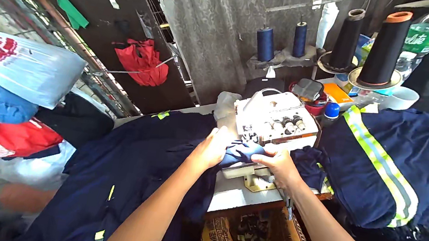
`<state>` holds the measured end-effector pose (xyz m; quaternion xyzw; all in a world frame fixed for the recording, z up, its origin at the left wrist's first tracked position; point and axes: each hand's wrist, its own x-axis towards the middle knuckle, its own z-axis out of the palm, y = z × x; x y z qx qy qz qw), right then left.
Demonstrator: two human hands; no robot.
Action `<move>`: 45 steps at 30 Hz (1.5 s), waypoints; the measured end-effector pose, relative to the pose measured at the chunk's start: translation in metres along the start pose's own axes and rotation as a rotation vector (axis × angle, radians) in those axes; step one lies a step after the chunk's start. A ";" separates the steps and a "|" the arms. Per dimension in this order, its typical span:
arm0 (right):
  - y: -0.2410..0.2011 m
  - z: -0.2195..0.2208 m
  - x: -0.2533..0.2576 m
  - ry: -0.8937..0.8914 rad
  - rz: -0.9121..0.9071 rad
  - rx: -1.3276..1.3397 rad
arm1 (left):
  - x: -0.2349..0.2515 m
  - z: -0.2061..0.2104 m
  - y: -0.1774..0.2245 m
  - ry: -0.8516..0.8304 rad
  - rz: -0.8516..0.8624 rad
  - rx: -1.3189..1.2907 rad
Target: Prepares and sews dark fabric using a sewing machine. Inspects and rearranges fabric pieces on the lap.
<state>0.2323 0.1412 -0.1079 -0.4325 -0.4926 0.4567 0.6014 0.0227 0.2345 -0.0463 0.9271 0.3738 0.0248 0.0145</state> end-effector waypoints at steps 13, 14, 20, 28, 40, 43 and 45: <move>-0.018 0.021 0.013 -0.035 -0.010 0.039 | -0.021 -0.034 0.026 -0.159 0.638 -0.226; -0.014 0.022 0.013 -0.080 -0.039 -0.042 | -0.024 -0.033 0.028 -0.141 0.596 -0.186; -0.027 0.002 0.007 -0.407 0.001 -0.537 | -0.026 -0.045 0.034 0.066 0.329 -0.123; -0.008 0.014 -0.010 -0.179 0.055 -0.068 | -0.013 -0.032 0.039 0.140 0.303 -0.363; 0.019 0.033 -0.056 0.196 -0.058 -0.329 | 0.011 0.003 0.011 0.060 0.580 -0.222; 0.039 0.032 -0.061 0.212 -0.020 -0.246 | 0.011 0.007 0.009 0.052 0.607 -0.226; 0.047 0.030 -0.056 0.206 -0.024 -0.228 | 0.009 0.007 0.009 0.057 0.595 -0.219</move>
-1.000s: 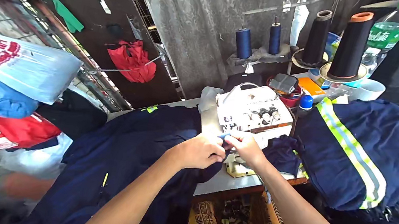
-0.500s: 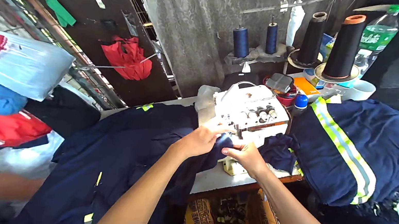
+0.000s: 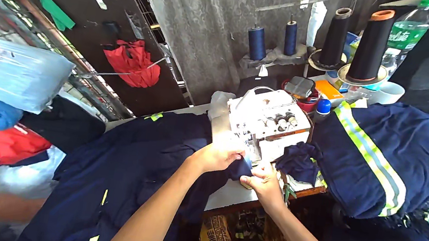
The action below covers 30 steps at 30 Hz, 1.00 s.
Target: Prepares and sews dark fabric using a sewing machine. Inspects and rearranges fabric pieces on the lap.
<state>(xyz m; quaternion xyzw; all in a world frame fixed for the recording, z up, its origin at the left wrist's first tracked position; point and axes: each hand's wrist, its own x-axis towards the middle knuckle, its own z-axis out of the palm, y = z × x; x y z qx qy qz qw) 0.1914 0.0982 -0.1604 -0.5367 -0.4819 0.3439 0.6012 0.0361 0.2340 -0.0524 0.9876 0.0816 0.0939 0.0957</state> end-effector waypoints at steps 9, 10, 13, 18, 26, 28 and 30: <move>-0.021 -0.013 0.046 -0.188 -0.071 -0.177 | 0.006 -0.012 0.066 0.029 -0.257 0.101; -0.022 -0.015 0.042 -0.200 -0.130 -0.164 | 0.005 -0.005 0.067 0.062 -0.265 0.089; -0.011 -0.016 0.029 -0.164 -0.182 -0.135 | 0.000 0.006 0.053 0.073 -0.251 0.100; -0.005 -0.010 0.035 -0.108 -0.053 -0.169 | 0.013 -0.010 0.024 -0.243 -0.392 0.200; -0.050 -0.006 0.065 -0.242 0.012 -0.498 | 0.001 -0.072 0.017 -0.006 -0.442 0.214; -0.069 -0.001 0.056 -0.260 -0.007 -0.349 | 0.000 -0.067 0.029 0.042 -0.436 -0.048; -0.074 0.001 0.047 -0.230 -0.072 -0.175 | -0.003 -0.055 0.029 0.074 -0.370 -0.221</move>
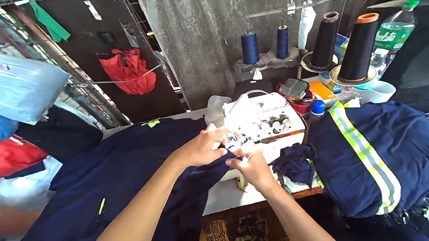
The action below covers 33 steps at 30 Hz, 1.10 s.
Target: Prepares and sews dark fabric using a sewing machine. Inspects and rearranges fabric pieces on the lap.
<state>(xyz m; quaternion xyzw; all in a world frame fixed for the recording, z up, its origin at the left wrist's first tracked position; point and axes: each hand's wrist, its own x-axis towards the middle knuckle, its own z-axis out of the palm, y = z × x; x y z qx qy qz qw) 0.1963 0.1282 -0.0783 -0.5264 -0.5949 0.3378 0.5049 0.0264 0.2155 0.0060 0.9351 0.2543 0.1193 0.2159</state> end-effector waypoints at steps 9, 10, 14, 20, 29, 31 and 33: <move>0.072 0.015 -0.030 0.196 0.038 0.115 | 0.009 0.044 -0.015 -0.225 0.101 0.268; 0.069 0.013 -0.022 0.197 0.056 0.056 | 0.011 0.040 -0.017 -0.218 0.034 0.342; 0.055 0.004 0.005 0.151 0.178 -0.184 | 0.017 0.012 -0.019 -0.121 -0.234 0.610; 0.045 -0.004 0.016 0.065 0.001 -0.168 | 0.004 0.000 -0.013 0.027 0.056 0.222; 0.056 -0.002 -0.024 0.112 -0.081 -0.076 | 0.015 0.031 -0.008 -0.237 0.026 0.214; 0.075 0.005 -0.022 0.170 -0.058 0.008 | 0.020 0.033 -0.016 -0.259 -0.095 0.346; 0.072 0.005 -0.013 0.188 -0.003 -0.014 | 0.024 0.025 -0.017 -0.220 -0.209 0.424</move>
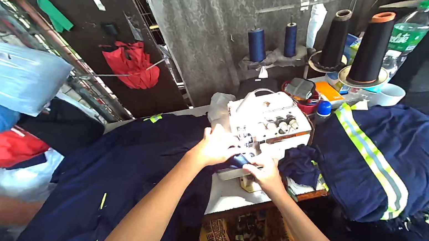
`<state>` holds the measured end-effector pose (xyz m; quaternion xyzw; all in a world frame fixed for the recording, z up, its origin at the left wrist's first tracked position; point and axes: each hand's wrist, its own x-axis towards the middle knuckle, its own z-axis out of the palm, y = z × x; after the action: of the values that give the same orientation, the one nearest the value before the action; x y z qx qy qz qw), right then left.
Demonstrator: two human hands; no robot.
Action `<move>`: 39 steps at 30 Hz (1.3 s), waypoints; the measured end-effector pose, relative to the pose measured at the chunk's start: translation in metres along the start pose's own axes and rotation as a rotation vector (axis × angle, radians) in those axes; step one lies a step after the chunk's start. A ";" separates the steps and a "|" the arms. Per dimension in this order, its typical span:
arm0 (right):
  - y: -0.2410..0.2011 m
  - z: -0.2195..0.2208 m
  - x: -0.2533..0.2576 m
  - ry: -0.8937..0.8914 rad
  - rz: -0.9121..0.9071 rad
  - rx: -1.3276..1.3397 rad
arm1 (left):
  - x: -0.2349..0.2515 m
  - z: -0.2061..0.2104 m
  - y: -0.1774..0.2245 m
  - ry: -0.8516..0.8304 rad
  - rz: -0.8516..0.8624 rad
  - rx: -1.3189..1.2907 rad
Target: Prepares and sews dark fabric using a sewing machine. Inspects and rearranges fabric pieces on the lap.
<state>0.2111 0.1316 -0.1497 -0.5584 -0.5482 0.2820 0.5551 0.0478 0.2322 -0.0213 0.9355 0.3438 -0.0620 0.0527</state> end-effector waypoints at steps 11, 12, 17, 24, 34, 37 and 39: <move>0.002 0.015 0.001 0.213 -0.082 -0.185 | -0.022 0.035 0.011 0.290 0.140 -0.134; 0.001 0.017 0.001 0.242 -0.113 -0.262 | -0.020 0.039 0.012 0.260 0.093 -0.147; 0.002 0.027 -0.025 0.266 -0.287 -0.466 | -0.003 0.054 0.014 0.161 -0.181 0.020; 0.016 -0.022 -0.068 0.151 -0.204 -0.387 | -0.054 0.031 0.085 -0.062 -0.674 -0.154; 0.007 -0.050 -0.068 -0.014 -0.068 0.660 | 0.004 0.101 0.108 0.644 0.506 -0.807; 0.004 -0.050 -0.091 -0.362 -0.108 0.649 | -0.052 0.064 0.105 0.562 0.666 -1.089; -0.013 -0.056 -0.094 -0.736 -0.055 0.476 | -0.086 0.056 0.085 0.515 0.637 -1.009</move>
<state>0.2364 0.0242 -0.1530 -0.2625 -0.6441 0.5656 0.4432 0.0331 0.1052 -0.0584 0.8370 0.0380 0.3520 0.4173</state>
